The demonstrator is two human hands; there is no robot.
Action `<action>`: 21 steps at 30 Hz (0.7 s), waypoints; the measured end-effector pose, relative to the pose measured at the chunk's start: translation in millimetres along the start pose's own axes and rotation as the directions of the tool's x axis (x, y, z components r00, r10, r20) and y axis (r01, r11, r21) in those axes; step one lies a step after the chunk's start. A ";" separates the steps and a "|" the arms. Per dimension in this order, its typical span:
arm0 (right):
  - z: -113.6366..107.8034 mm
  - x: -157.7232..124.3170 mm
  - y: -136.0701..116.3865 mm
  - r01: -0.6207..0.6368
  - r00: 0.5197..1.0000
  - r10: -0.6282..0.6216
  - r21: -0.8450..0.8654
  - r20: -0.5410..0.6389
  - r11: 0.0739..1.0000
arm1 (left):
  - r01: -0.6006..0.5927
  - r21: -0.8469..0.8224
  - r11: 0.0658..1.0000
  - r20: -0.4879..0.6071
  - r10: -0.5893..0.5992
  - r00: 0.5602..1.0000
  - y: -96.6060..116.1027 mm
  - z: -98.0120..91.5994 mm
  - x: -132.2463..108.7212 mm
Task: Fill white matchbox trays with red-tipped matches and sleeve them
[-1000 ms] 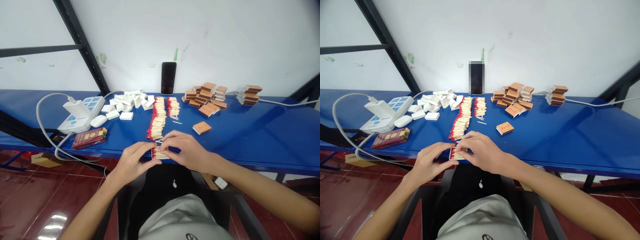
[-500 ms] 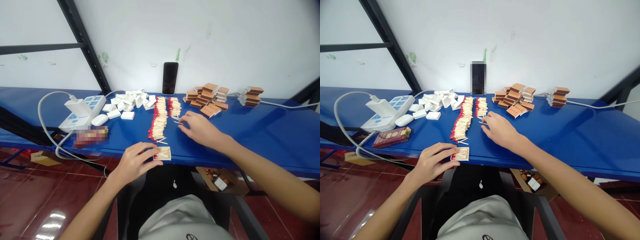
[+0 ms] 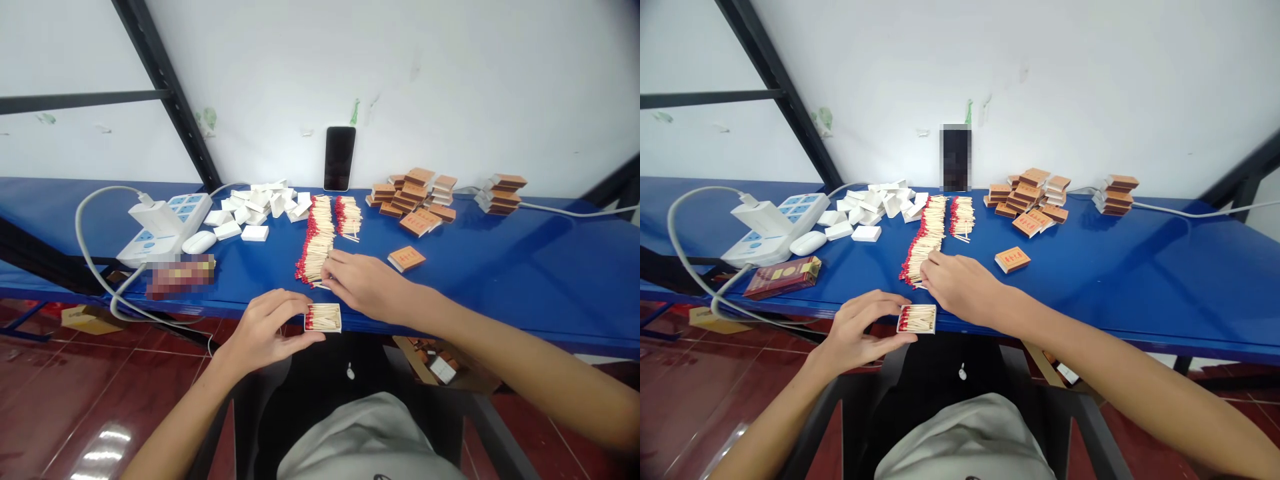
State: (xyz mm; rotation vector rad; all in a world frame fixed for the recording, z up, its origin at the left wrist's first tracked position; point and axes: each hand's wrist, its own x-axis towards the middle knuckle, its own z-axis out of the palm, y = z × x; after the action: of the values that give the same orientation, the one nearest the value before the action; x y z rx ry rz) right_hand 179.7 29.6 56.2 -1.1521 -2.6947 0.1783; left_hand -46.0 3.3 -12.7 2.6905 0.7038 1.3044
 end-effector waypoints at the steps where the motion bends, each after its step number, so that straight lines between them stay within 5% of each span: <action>1: 2.8 0.6 -2.5 0.011 1.000 -0.011 -0.037 0.008 0.999 | 0.005 0.000 1.000 -0.001 -0.005 1.000 0.0 0.3 0.3; 7: 10.0 1.3 -0.5 0.035 0.999 -0.036 -0.126 -0.002 0.991 | 0.015 -0.002 1.000 0.009 -0.015 1.000 -0.6 0.0 -0.3; 16: -11.9 0.6 6.6 0.124 0.963 -0.056 -0.249 0.263 0.961 | 0.132 0.014 0.991 0.048 -0.133 0.990 3.7 -1.7 2.1; 21: -24.2 -6.2 -1.8 0.070 0.978 -0.069 0.000 0.198 0.998 | 0.205 0.069 0.976 0.028 -0.207 0.978 6.7 0.5 5.2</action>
State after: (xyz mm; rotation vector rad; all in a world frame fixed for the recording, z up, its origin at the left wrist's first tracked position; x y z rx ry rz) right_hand 188.3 24.7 79.2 -1.0932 -2.9061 0.2868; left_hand -40.4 -0.4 -7.5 2.5969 1.0077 1.2013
